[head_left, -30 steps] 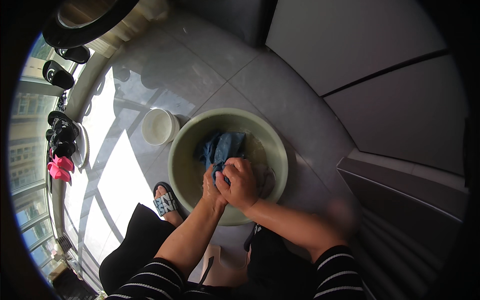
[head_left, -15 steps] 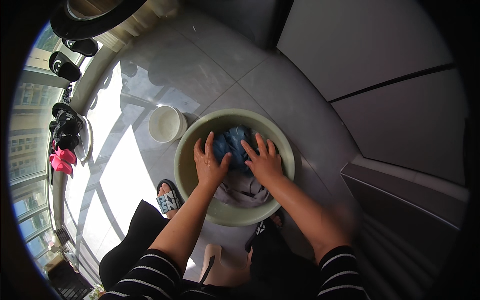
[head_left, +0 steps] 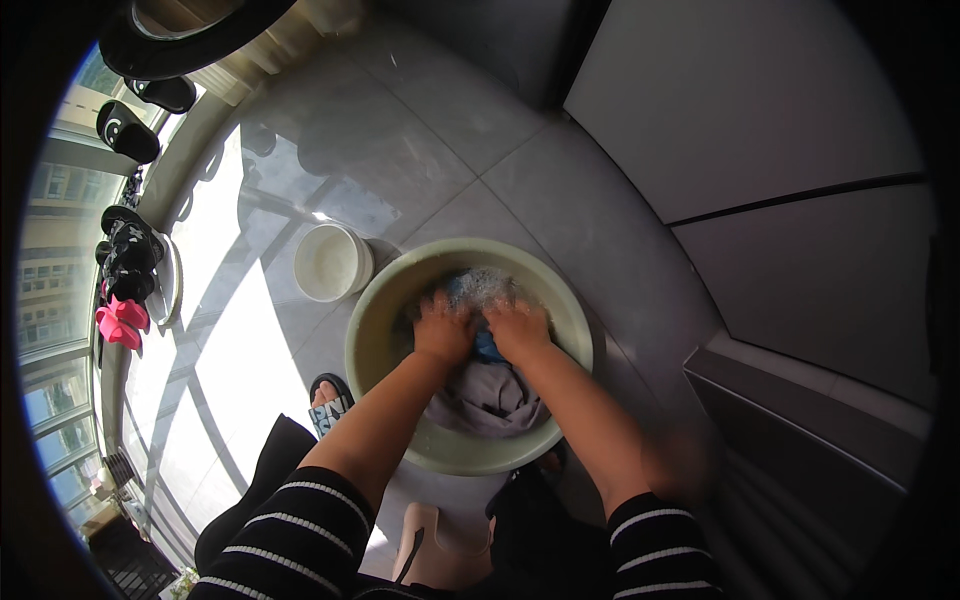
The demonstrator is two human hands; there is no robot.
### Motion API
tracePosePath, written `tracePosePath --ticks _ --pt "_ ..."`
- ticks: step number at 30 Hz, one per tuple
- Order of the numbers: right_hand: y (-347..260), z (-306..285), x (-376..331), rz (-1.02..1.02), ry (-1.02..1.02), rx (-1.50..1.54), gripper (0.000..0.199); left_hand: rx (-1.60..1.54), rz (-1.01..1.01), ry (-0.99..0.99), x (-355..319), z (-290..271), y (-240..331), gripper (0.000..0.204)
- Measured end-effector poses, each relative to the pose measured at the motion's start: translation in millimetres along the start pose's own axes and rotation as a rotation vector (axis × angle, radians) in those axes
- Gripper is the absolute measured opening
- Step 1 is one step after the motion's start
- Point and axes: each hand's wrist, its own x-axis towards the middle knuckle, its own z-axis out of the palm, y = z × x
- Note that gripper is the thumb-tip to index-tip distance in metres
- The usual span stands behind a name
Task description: The person rinses a grey and a blue cloth under a running tap in a sink. They then transfer the wet clothes into a green basin, add water and a white powder from a small container, and proceed to scrub and agitate the clothes by hand in the basin.
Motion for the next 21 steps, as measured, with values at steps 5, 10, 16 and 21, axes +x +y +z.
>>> tracePosePath --ticks 5,10,16,21 --pt "-1.8 -19.9 -7.5 -0.094 0.190 0.268 0.021 -0.320 0.013 -0.042 7.8 -42.6 -21.3 0.052" --pt "4.4 -69.1 -37.5 -0.260 0.585 0.265 0.013 -0.500 -0.083 0.261 -43.0 -83.1 -5.9 0.042" --pt "3.8 -47.1 -60.6 -0.029 0.228 0.121 0.030 -0.071 -0.148 -0.090 -66.7 -45.8 -34.1 0.046" --pt "-20.3 -38.6 -56.2 0.175 -0.055 0.193 0.057 0.037 0.144 0.400 -40.2 -16.8 -26.9 0.065"
